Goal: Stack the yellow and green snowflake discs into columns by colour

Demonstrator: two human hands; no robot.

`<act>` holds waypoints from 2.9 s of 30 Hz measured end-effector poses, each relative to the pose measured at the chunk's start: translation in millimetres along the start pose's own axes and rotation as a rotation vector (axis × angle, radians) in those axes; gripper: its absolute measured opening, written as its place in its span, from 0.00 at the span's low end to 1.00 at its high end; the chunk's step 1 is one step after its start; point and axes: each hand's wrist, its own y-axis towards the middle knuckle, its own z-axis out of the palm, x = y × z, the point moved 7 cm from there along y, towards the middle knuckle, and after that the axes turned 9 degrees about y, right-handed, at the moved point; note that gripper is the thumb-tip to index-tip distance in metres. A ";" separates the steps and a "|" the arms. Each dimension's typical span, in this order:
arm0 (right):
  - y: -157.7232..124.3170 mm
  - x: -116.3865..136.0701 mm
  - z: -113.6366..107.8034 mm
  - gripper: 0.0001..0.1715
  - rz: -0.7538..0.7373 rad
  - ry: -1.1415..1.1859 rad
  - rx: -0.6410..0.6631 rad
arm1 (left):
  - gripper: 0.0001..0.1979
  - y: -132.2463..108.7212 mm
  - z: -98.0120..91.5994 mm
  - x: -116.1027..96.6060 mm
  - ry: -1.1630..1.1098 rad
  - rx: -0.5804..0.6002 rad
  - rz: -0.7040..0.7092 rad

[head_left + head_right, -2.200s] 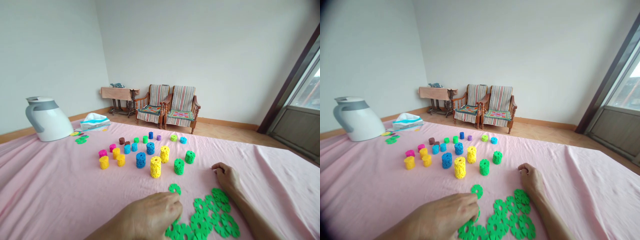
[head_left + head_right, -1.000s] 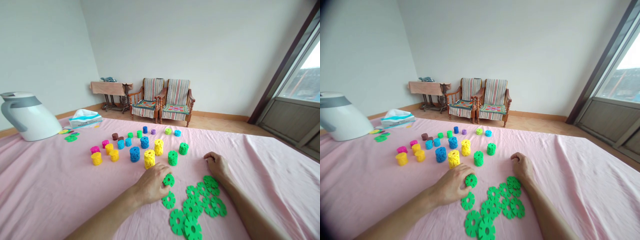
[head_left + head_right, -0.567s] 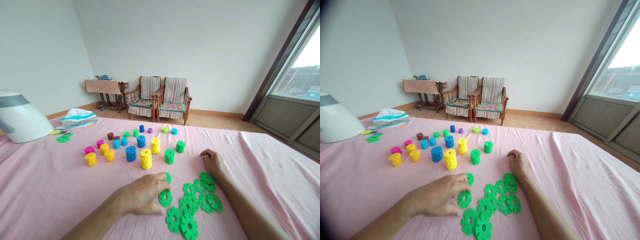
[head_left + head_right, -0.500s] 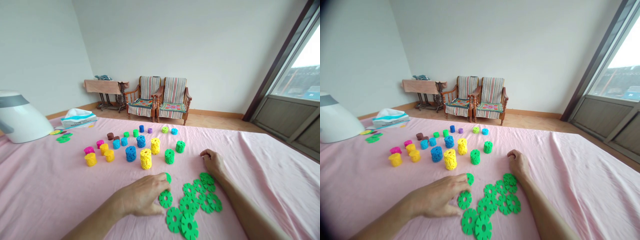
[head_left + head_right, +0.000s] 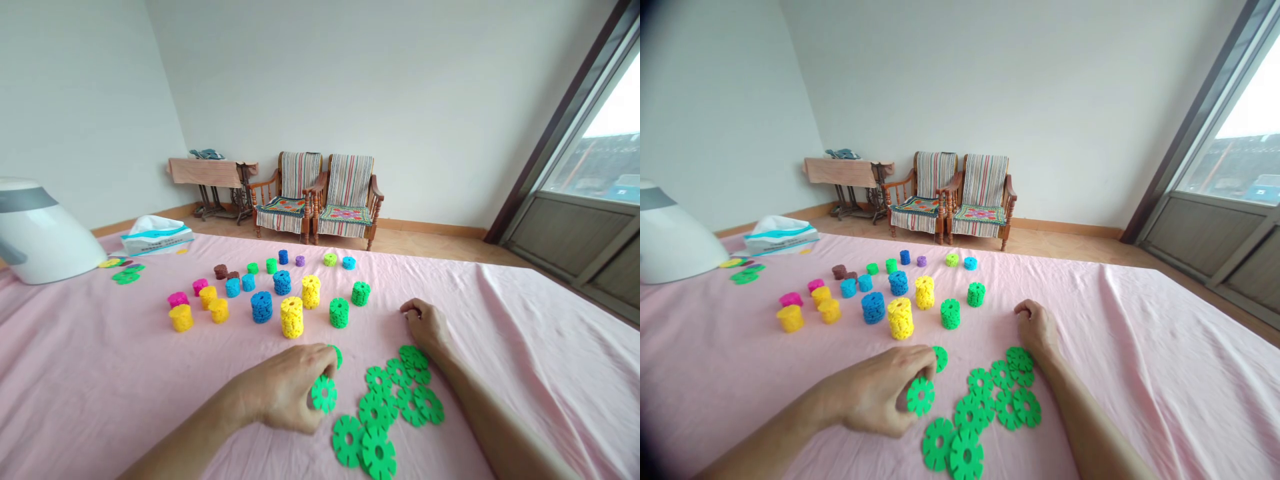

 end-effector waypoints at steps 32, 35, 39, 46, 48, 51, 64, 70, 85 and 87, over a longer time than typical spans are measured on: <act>0.6 1.1 -1.0 0.15 -0.018 -0.012 -0.005 | 0.13 15.7 1.8 19.6 -0.069 -0.238 -0.212; 0.9 0.7 -0.8 0.15 -0.028 -0.013 -0.008 | 0.16 15.5 4.1 20.6 -0.077 -0.224 -0.216; 1.5 0.0 -0.4 0.15 -0.037 -0.018 -0.014 | 0.25 15.4 6.4 22.9 -0.103 -0.252 -0.200; 1.8 -0.4 0.1 0.15 -0.033 -0.024 -0.010 | 0.32 17.6 8.2 19.8 -0.095 -0.278 -0.174; 1.9 -0.7 0.2 0.15 -0.035 -0.023 -0.013 | 0.31 18.1 8.3 18.7 -0.085 -0.278 -0.175; 2.1 -1.7 0.3 0.15 -0.034 -0.023 -0.016 | 0.29 18.8 9.0 18.7 -0.076 -0.282 -0.169; 2.4 -1.9 0.0 0.16 -0.023 -0.013 -0.019 | 0.20 8.1 12.6 -27.1 -0.050 -0.002 0.143; 1.5 -0.3 -0.9 0.16 -0.013 -0.008 -0.018 | 0.17 4.0 19.4 -37.2 0.076 0.054 0.224; 1.8 -1.1 0.1 0.15 -0.018 0.005 -0.020 | 0.16 9.6 -22.6 0.1 -0.012 -0.282 -0.033; 1.8 -1.1 0.0 0.15 -0.020 0.003 -0.019 | 0.16 13.2 -21.3 6.5 -0.032 -0.308 -0.050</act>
